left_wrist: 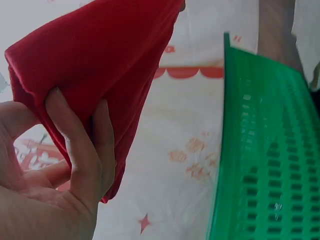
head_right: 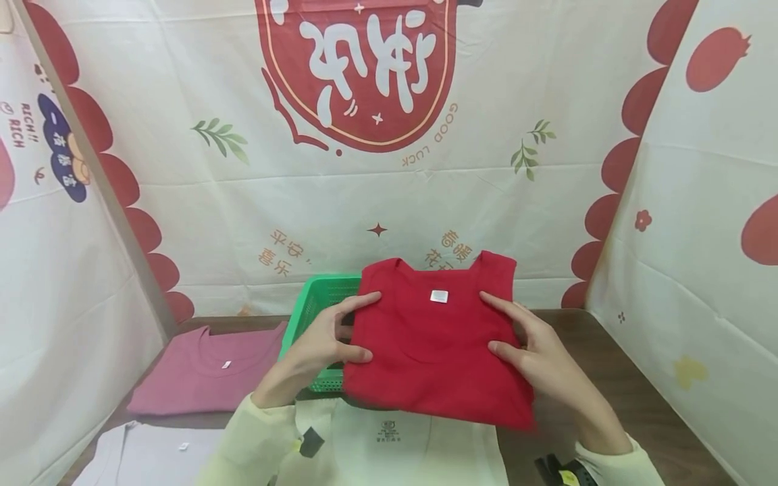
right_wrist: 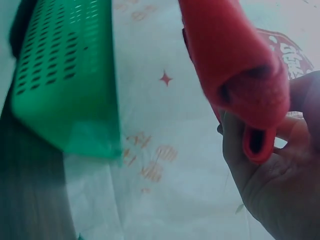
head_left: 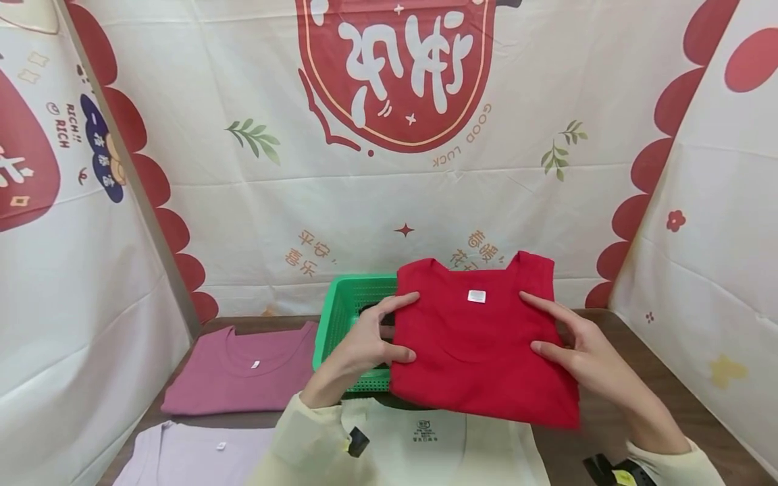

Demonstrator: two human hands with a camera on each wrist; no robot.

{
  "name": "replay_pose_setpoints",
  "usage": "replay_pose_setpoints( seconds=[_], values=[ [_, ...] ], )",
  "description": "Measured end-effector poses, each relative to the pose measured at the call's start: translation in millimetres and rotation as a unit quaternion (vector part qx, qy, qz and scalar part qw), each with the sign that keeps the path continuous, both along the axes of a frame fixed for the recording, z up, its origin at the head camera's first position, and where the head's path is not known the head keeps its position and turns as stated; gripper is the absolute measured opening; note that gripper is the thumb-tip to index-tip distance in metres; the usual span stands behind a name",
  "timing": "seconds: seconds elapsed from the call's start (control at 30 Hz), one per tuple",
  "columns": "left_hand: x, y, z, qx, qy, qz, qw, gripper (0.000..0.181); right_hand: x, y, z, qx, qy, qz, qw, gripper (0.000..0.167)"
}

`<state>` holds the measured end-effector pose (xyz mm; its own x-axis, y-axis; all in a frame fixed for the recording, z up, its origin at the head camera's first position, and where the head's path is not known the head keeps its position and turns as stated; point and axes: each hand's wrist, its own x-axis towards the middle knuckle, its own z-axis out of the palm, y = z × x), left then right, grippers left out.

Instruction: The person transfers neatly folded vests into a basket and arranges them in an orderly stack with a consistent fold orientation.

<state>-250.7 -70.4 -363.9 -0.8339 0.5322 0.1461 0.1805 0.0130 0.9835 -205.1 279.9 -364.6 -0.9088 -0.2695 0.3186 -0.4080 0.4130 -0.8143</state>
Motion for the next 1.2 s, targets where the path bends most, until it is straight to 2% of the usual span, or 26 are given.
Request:
replay_pose_setpoints(
  seconds=[0.1, 0.27, 0.5, 0.63, 0.8, 1.03, 1.2],
  values=[
    [-5.0, -9.9, 1.7, 0.001, -0.008, 0.009, 0.9999, 0.085, -6.9, -10.9, 5.9, -0.016, -0.014, 0.009, 0.9997, 0.069],
    [-13.1, -22.9, 3.0, -0.007, -0.003, 0.029, 0.9996, 0.085, -19.3, -26.0, 15.0, -0.031, -0.045, 0.015, 0.9984, 0.069],
    [-23.8, -34.3, 1.7, -0.029, 0.007, 0.071, 0.9971, 0.084, -39.9, -40.4, 20.6, -0.036, -0.037, 0.021, 0.9985, 0.067],
    [-28.9, -38.5, -3.5, -0.037, 0.002, 0.087, 0.9955, 0.084, -51.9, -44.6, 13.9, -0.033, -0.033, 0.046, 0.9978, 0.063],
    [-34.6, -43.8, -11.9, -0.032, -0.008, 0.083, 0.996, 0.083, -63.9, -46.5, 2.6, -0.031, -0.036, 0.059, 0.9972, 0.051],
    [-42.0, -48.6, -18.5, -0.04, -0.009, 0.107, 0.9933, 0.085, -79.0, -52.4, -7.5, -0.037, -0.011, 0.02, 0.999, 0.038],
    [-49.7, -48.4, -22.5, -0.048, 0.002, 0.127, 0.9908, 0.082, -91.1, -56.4, -15.4, -0.045, 0.023, -0.013, 0.9986, 0.037]
  ],
)
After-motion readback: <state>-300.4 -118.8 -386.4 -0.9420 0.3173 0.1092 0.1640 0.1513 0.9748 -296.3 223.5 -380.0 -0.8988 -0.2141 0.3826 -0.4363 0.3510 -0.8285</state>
